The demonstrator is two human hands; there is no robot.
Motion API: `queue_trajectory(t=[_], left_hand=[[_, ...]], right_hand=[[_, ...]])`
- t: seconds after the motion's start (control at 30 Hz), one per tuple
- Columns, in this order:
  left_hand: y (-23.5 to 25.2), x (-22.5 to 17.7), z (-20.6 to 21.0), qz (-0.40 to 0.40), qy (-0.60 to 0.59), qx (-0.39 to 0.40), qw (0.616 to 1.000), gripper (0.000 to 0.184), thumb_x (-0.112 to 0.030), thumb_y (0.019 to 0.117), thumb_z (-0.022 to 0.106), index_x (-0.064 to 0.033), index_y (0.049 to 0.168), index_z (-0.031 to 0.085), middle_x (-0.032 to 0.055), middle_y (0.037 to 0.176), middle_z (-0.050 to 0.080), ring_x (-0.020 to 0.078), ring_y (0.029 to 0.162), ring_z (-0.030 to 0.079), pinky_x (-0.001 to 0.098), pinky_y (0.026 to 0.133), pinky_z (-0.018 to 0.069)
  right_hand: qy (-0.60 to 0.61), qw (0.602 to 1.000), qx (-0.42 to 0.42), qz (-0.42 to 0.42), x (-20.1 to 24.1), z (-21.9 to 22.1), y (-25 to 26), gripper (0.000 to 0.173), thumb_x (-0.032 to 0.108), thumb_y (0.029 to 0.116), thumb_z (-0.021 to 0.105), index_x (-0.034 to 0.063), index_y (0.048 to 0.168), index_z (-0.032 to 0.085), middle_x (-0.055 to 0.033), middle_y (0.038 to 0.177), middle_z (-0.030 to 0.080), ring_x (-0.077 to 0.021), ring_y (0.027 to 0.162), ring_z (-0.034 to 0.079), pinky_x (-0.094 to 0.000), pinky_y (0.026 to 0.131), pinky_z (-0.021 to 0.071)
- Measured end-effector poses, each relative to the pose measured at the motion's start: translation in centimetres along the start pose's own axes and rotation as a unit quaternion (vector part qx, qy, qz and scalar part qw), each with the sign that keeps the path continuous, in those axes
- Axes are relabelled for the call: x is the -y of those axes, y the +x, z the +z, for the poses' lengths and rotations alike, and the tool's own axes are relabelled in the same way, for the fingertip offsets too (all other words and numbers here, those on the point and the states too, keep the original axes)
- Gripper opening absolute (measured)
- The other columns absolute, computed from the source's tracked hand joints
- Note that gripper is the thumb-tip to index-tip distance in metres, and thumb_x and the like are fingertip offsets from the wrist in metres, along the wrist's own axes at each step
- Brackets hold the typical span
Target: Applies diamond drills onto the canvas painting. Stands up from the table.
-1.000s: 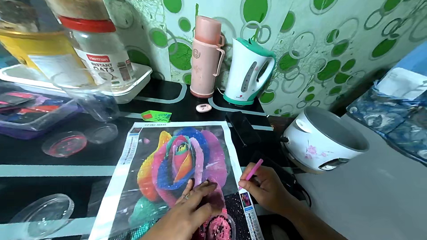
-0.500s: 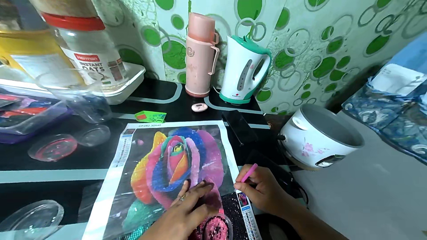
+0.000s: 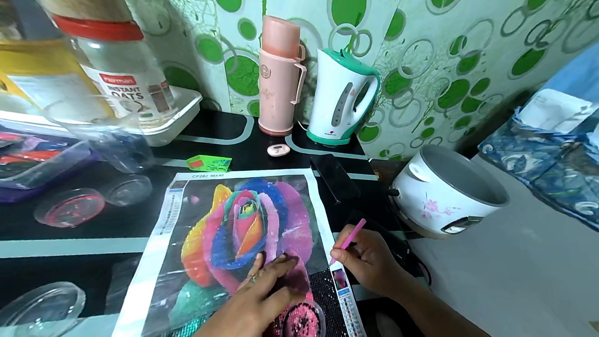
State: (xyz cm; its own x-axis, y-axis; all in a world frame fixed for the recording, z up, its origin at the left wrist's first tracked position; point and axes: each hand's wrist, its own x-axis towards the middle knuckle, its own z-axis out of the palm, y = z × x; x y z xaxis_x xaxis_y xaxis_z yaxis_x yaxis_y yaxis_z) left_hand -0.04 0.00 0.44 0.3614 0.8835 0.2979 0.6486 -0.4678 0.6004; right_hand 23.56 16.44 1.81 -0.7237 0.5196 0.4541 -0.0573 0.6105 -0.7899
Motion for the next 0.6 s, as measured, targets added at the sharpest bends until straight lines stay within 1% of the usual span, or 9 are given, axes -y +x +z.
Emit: queue_trajectory(t=[0.1,0.23,0.6], left_hand=[[0.03,0.05,0.02,0.001,0.003,0.000,1.000,0.060,-0.059,0.0811,0.077,-0.0141,0.121,0.069,0.0265,0.148,0.051,0.0422,0.146,0.040,0.0701,0.120,0.0171],[0.04,0.04,-0.02,0.001,0.001,0.001,1.000,0.061,-0.060,0.0811,0.077,-0.0148,0.122,0.069,0.0267,0.147,0.051,0.0423,0.147,0.039,0.0702,0.120,0.0159],[-0.02,0.17,0.09,0.005,0.004,-0.005,1.000,0.060,-0.061,0.0816,0.076,-0.0161,0.122,0.069,0.0259,0.147,0.051,0.0412,0.147,0.039,0.0701,0.120,0.0163]], right_hand=[[0.005,1.000,0.006,0.008,-0.08,-0.05,0.00,0.010,0.009,0.0977,0.064,0.0001,0.094,0.062,0.0002,0.079,0.063,0.0044,0.067,0.056,-0.0107,0.060,0.0477],[-0.004,1.000,0.015,0.016,0.04,0.01,-0.05,0.010,0.009,0.0974,0.064,-0.0005,0.094,0.063,-0.0002,0.080,0.063,0.0045,0.066,0.056,-0.0102,0.059,0.0481],[-0.018,1.000,0.018,0.004,0.04,0.05,-0.07,0.011,0.009,0.0974,0.064,-0.0011,0.094,0.063,-0.0018,0.079,0.063,0.0033,0.065,0.056,-0.0109,0.059,0.0482]])
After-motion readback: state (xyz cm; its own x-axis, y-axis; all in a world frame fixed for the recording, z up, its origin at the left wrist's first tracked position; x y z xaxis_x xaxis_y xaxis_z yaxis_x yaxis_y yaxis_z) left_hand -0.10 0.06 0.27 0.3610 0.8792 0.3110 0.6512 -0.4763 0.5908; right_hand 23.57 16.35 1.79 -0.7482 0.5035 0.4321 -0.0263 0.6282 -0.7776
